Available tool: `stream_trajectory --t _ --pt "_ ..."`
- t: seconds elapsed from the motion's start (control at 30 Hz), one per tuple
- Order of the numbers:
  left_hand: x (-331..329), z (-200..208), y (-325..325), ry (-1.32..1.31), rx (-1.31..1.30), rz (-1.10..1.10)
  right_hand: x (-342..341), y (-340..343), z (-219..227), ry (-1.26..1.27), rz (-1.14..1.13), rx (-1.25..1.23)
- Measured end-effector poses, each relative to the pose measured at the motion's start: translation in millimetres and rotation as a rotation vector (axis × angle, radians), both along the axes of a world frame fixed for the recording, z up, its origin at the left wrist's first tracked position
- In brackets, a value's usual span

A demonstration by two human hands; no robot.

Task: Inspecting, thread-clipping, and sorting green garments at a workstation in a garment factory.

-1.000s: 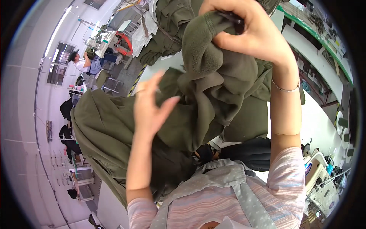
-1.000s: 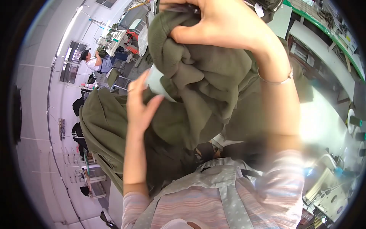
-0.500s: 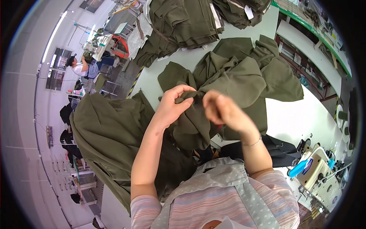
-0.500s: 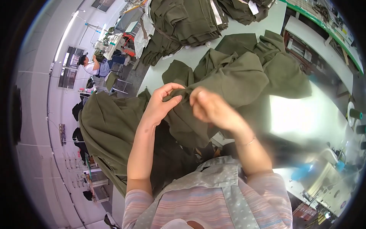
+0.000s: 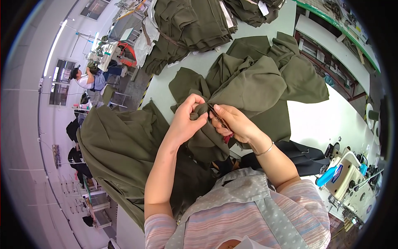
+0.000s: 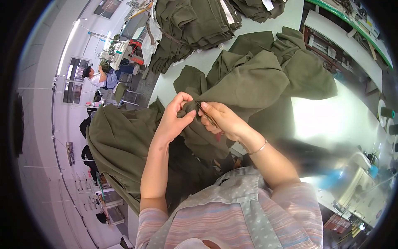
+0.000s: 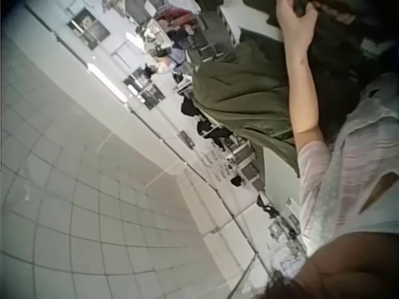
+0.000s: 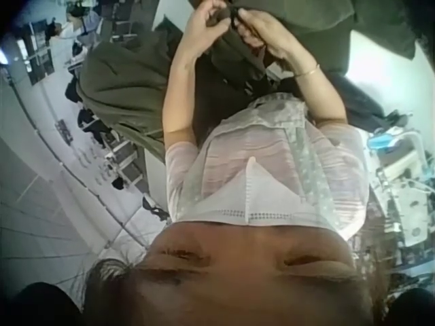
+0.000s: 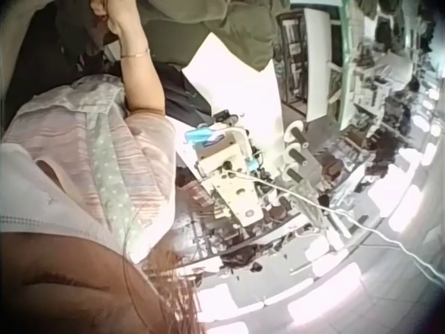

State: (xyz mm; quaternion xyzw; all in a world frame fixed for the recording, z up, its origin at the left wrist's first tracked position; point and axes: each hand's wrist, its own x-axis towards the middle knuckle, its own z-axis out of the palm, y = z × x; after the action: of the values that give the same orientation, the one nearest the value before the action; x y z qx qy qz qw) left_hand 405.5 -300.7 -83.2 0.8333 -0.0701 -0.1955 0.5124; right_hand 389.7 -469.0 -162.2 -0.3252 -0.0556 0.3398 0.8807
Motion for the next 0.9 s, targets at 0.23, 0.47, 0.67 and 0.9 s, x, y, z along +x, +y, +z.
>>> stream_trajectory --t 0.23,0.47,0.67,0.9 --pt "-4 2 -2 -0.05 -0.002 -0.005 1 1 3 0.057 0.008 0.022" --pt "-6 -4 -1 -0.076 0.037 -0.023 2 8 0 0.051 -0.045 0.054" --pt "-5 -4 1 -0.131 0.05 -0.002 -2 2 2 0.032 -0.093 0.052" --pt "-5 10 13 -0.255 0.003 0.03 -8 11 31 -0.605 -0.53 -0.455"
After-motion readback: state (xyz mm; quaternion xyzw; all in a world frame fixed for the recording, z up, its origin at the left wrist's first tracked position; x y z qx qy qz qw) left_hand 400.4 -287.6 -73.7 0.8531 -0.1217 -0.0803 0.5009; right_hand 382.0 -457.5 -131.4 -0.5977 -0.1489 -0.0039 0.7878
